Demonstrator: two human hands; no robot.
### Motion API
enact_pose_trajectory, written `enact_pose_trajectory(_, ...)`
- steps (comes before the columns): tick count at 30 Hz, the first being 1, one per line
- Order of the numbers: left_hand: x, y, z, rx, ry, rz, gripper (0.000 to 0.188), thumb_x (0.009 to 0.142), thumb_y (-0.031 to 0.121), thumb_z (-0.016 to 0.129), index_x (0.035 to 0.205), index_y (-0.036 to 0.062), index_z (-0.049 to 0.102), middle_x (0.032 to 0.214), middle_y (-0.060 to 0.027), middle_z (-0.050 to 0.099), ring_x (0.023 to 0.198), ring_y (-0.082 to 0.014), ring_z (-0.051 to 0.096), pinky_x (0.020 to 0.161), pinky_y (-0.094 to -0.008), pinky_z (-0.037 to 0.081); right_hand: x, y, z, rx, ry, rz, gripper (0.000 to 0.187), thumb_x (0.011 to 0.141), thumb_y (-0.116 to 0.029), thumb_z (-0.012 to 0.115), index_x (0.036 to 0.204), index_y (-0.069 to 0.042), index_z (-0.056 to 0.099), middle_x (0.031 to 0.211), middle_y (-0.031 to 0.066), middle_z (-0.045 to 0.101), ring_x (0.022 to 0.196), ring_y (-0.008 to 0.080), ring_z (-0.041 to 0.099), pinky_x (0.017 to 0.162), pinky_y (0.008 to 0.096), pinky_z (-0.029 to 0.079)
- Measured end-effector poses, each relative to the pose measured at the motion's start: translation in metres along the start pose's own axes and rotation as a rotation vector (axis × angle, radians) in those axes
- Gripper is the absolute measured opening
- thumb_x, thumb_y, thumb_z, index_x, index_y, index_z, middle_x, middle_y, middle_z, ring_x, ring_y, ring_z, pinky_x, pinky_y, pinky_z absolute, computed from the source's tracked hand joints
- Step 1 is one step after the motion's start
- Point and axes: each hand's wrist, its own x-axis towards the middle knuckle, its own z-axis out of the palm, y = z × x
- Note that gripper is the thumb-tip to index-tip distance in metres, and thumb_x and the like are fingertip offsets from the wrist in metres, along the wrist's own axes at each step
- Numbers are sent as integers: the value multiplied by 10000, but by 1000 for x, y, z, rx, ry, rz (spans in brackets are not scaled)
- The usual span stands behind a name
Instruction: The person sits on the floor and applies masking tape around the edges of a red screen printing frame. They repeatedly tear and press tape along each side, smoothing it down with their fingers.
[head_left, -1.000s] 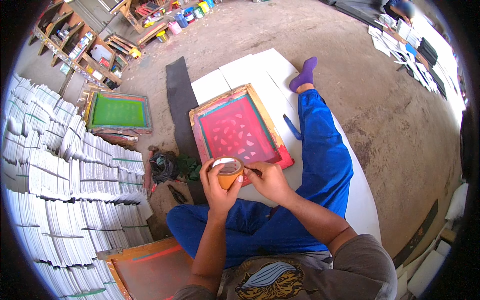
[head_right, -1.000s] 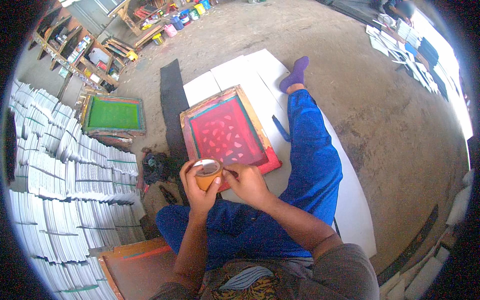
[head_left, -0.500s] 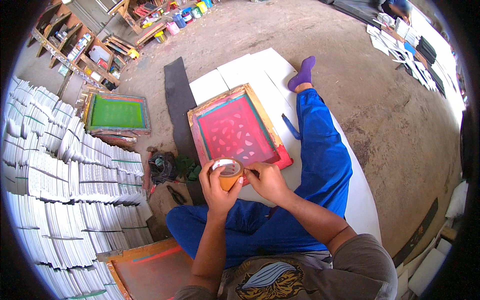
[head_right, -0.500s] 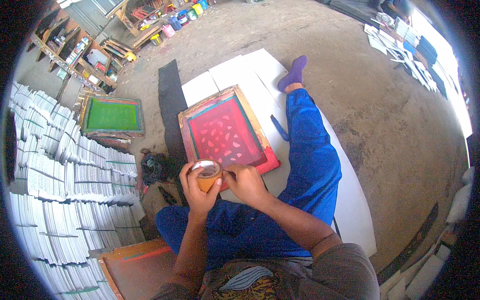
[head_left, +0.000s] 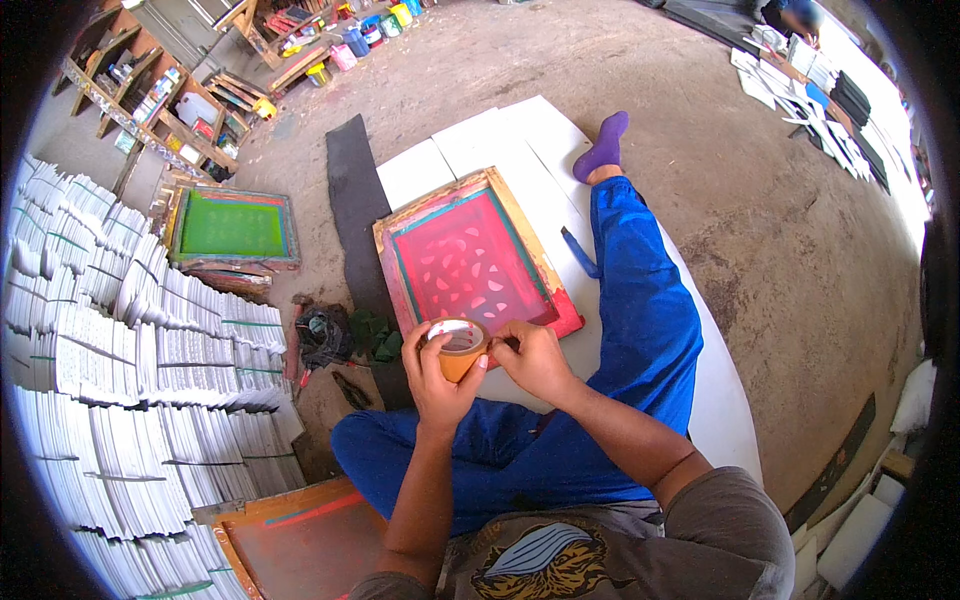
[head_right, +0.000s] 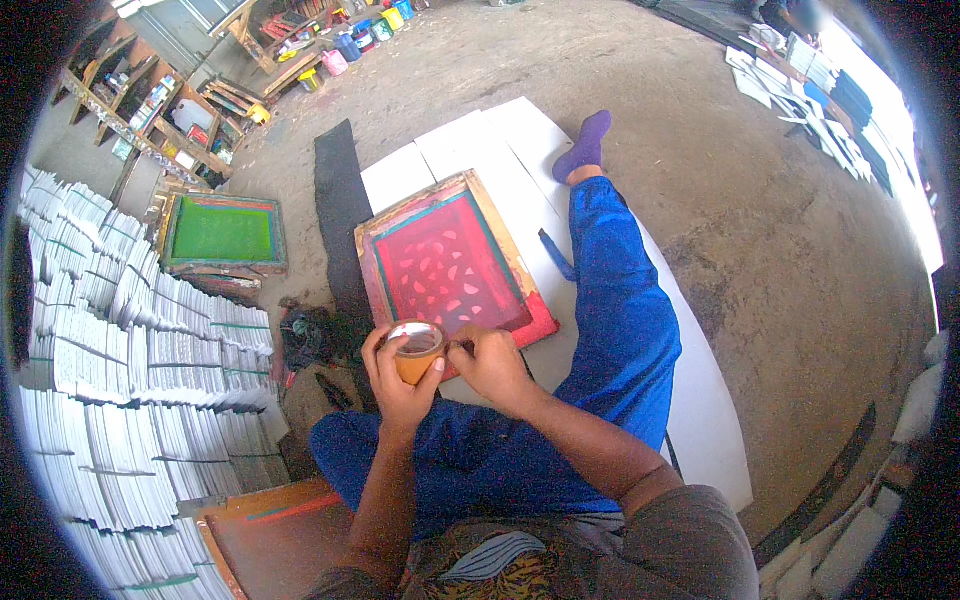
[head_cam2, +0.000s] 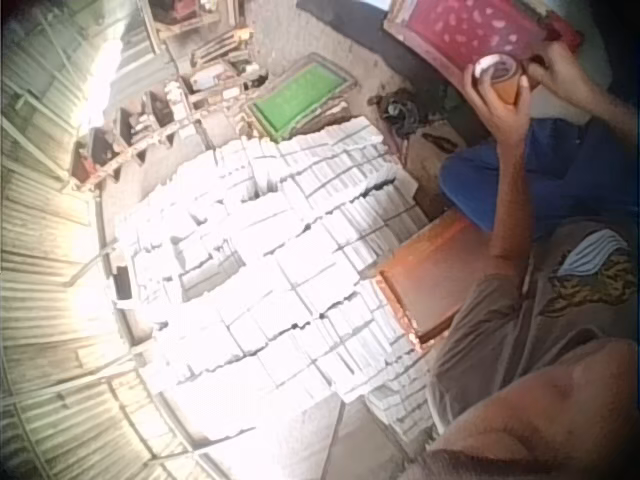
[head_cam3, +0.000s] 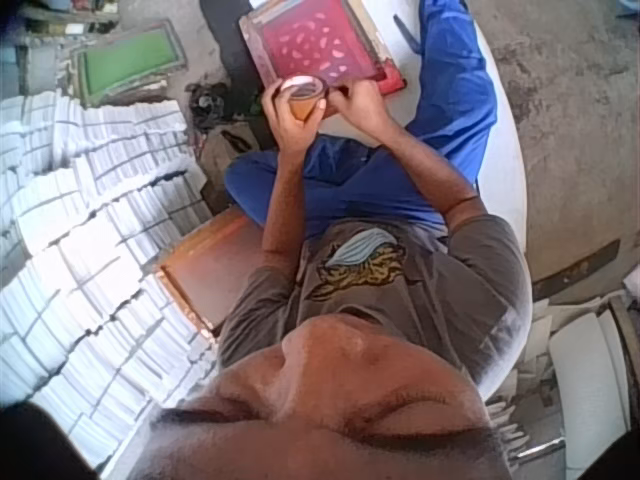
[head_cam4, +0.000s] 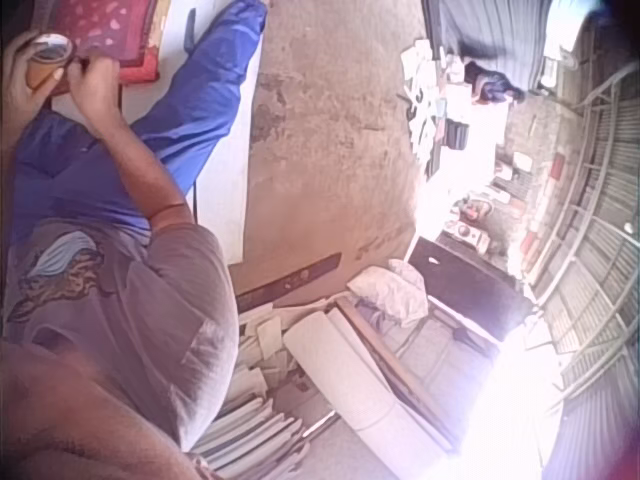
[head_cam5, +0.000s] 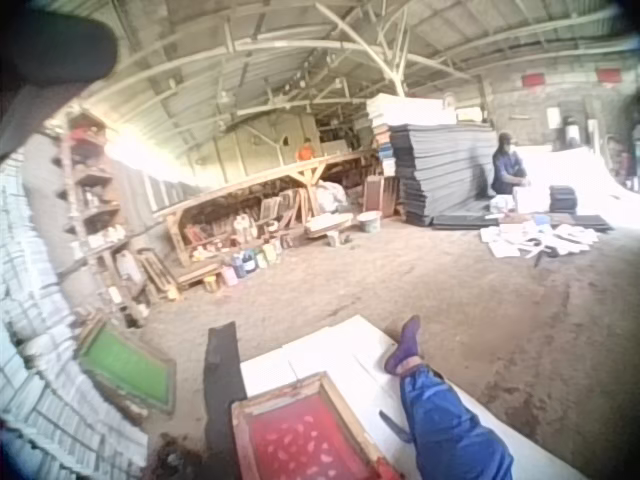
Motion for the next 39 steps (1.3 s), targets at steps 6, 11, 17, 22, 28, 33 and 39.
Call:
enact_pose_trajectory(6,-1,0,1,-58,12,-46,551,759,189,865,1198,36,568,1292,-228,510,1202,-406,556,1009,-498,478,3,12,4,90,-13,40,191,865,-132,669,941,31,733,825,217,733,754,279,746,675,389,562)
enact_pose_trajectory(11,-1,2,2,-90,46,-97,549,760,166,861,1206,36,568,1283,-227,510,1198,-400,551,1011,-492,469,3,43,13,265,-6,72,174,943,-126,666,975,36,721,823,130,735,731,156,692,642,331,539)
enact_pose_trajectory(17,-1,2,3,-43,56,-104,550,750,165,867,1195,40,569,1287,-217,512,1200,-397,549,1009,-493,470,-5,12,14,174,53,87,214,952,-186,693,1003,19,729,855,169,748,721,209,714,646,357,546)
enact_pose_trajectory(22,-3,0,5,19,54,-66,534,744,195,873,1163,44,579,1295,-199,515,1208,-396,548,1010,-498,474,-5,12,18,133,65,23,211,942,-175,689,1010,20,729,867,199,744,751,289,740,667,387,564)
enact_pose_trajectory(28,-3,0,3,68,35,-26,542,723,233,890,1135,46,592,1299,-189,516,1211,-396,545,1006,-504,476,-5,10,17,83,67,32,196,912,-143,673,996,27,722,860,231,729,797,356,745,694,430,572)
enact_pose_trajectory(33,-2,-1,4,49,26,-8,546,722,226,887,1142,43,589,1285,-191,522,1193,-394,557,1000,-501,481,-3,17,20,40,72,48,179,899,-122,652,969,33,709,846,250,717,799,391,733,701,457,566)
enact_pose_trajectory(39,8,-5,1,-58,-2,-91,528,729,181,872,1157,30,600,1240,-199,547,1163,-390,575,983,-481,486,1,33,21,-16,82,-17,148,901,-86,660,943,54,685,790,198,719,697,228,726,632,367,552)
